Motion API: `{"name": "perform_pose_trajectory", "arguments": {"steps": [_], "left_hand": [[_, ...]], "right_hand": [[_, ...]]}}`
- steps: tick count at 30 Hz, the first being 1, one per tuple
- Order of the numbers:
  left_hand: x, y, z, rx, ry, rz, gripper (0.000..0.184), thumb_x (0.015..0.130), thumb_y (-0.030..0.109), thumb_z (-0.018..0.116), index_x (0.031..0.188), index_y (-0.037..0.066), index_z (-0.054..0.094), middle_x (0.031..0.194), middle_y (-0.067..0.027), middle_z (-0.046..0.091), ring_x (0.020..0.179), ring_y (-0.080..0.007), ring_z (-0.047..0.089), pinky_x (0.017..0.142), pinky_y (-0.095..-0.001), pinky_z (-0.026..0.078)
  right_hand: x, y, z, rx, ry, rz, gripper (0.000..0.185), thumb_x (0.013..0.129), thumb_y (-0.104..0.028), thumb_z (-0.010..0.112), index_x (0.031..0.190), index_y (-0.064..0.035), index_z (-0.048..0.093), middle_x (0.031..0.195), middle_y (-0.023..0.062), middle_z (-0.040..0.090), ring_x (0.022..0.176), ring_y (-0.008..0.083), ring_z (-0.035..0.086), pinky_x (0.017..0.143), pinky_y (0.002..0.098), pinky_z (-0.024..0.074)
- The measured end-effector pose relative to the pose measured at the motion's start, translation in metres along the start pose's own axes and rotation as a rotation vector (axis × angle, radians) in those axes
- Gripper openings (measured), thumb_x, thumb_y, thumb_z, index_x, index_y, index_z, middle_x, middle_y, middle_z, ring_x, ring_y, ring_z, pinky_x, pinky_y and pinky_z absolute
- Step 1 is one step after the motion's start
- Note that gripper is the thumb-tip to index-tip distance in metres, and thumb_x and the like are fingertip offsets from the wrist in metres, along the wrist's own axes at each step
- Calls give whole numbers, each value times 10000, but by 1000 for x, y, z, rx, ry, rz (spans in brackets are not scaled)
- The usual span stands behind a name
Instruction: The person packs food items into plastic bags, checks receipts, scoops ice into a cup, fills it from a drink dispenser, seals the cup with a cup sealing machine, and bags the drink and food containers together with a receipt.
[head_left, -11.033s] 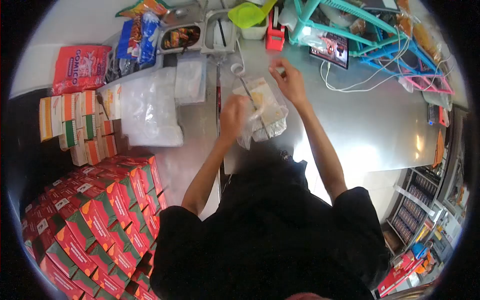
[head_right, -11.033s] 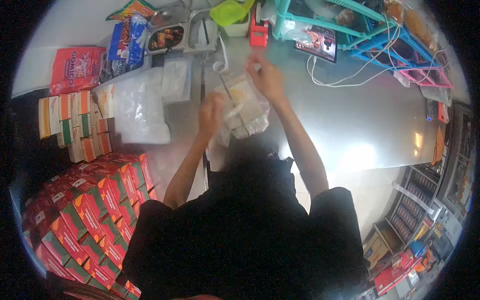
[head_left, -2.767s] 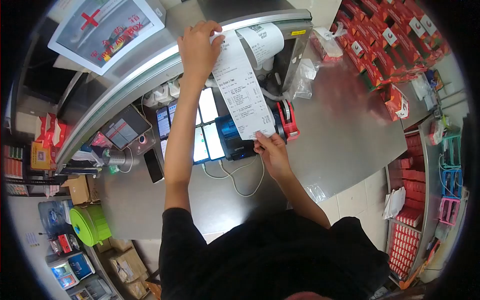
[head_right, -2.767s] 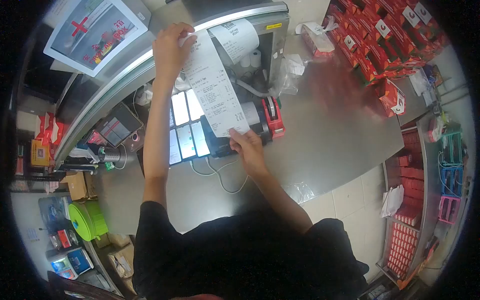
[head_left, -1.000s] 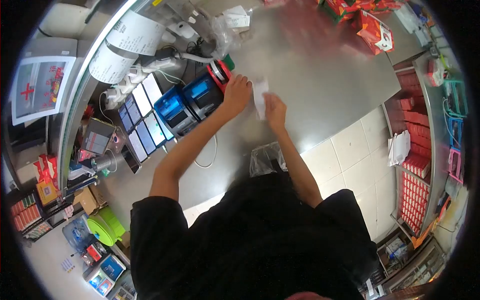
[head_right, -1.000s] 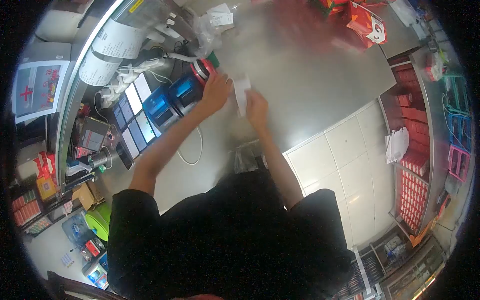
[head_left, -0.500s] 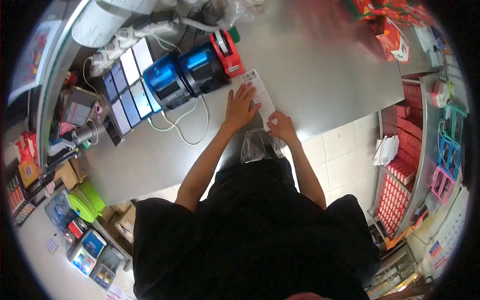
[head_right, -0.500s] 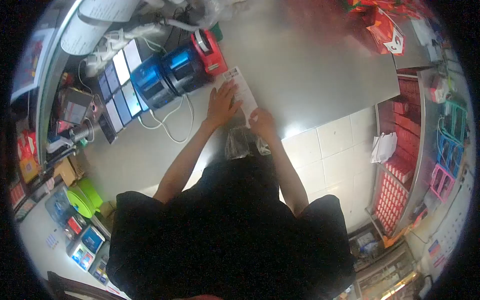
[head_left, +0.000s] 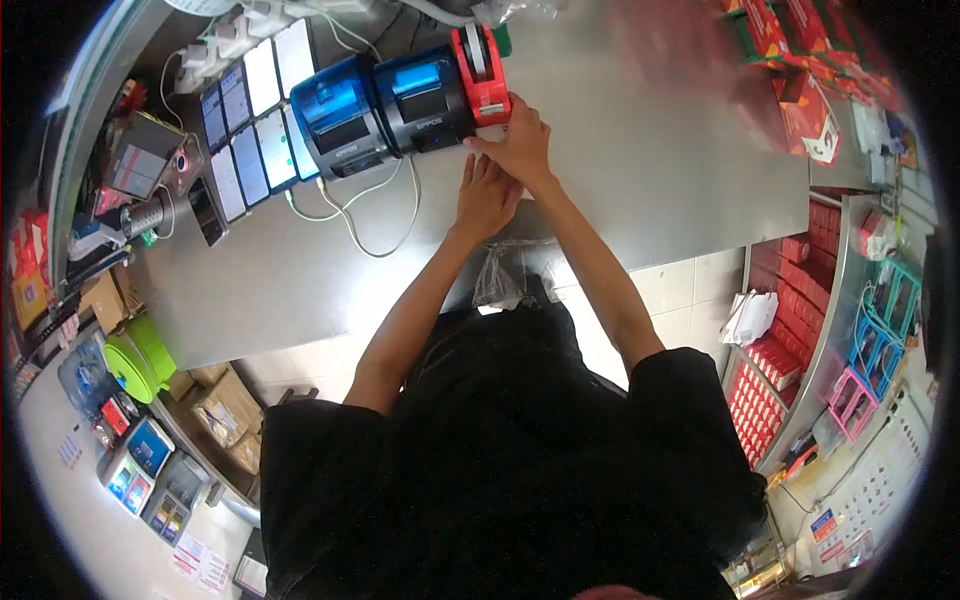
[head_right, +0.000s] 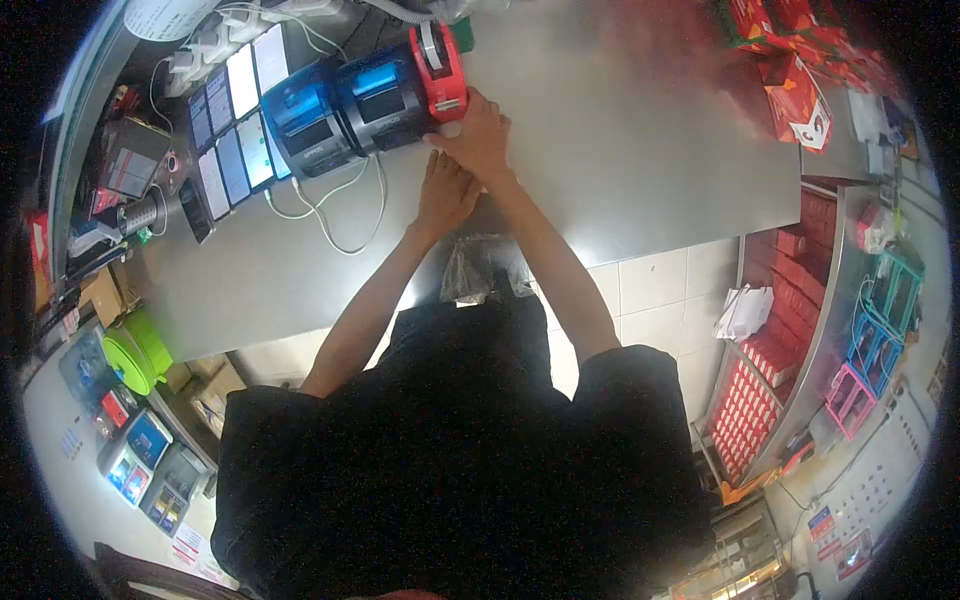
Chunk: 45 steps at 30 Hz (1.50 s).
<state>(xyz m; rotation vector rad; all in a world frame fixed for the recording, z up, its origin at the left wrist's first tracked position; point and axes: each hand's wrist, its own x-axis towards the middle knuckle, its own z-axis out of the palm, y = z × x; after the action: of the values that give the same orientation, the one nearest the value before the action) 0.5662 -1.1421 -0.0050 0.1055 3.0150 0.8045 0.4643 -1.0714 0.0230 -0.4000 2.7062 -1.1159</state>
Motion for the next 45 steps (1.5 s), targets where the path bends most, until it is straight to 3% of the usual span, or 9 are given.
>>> {"name": "perform_pose_trajectory", "arguments": {"steps": [14,23,26,29,33,37,42,44,45], "left_hand": [[-9,8,-3,140,163,-117,467,781,305,543,1183,82,460,1270,-121,372,1172,-337,335,939,-526,263],[-11,2,-2,113,206,-112,486,792,314,532,1208,84,435,1262,-88,388,1171,-298,348,942,-504,267],[-22,-6,-6,56,266,-81,464,797,309,533,1180,63,445,1252,-97,401,1171,-284,359,940,-497,274],[-63,-7,-43,-101,301,-157,418,798,268,544,1142,49,458,1212,-127,440,1129,-297,403,922,-467,309],[-175,-20,-133,-407,654,-141,356,817,179,539,1117,6,455,1086,-182,511,992,-353,486,863,-408,384],[-352,-10,-295,-698,918,-211,326,849,162,500,1128,-5,467,1078,-134,540,950,-225,539,820,-341,413],[-611,33,-435,59,1437,130,241,875,264,471,994,59,515,905,-124,548,769,-250,555,721,-390,441],[-683,54,-461,235,1512,440,236,859,290,528,947,73,497,852,-70,531,664,-212,554,529,-366,493],[-715,68,-469,331,1528,291,217,847,247,552,944,60,498,824,-64,522,634,-208,555,493,-336,507]], "right_hand": [[11,17,11,-99,373,-303,568,615,-383,716,1014,-13,551,697,84,619,642,255,586,709,368,396],[0,-2,-17,-70,338,-176,552,578,-414,695,948,-29,554,595,71,592,550,280,578,676,391,407],[-19,17,5,51,298,-140,578,605,-405,679,1018,-28,533,757,111,619,702,282,598,722,405,412],[-43,-15,-11,-398,380,-35,562,649,-364,661,1076,-33,507,971,144,584,915,288,557,767,416,410],[-103,-80,10,-7,694,-407,392,737,-167,628,1079,-17,512,1043,145,550,976,304,513,845,392,386],[-239,-211,112,228,278,-494,314,758,-89,600,1042,6,504,1014,152,548,952,278,523,840,368,388],[-378,-304,285,358,-437,-689,293,768,-96,588,1031,-4,500,994,140,551,914,261,546,794,346,424],[-407,-339,326,371,-569,-697,257,776,-96,582,1008,-17,503,932,118,560,830,215,556,746,320,436],[-412,-358,354,390,-597,-721,234,782,-97,577,993,-25,505,890,102,566,768,185,562,706,302,443]]}}
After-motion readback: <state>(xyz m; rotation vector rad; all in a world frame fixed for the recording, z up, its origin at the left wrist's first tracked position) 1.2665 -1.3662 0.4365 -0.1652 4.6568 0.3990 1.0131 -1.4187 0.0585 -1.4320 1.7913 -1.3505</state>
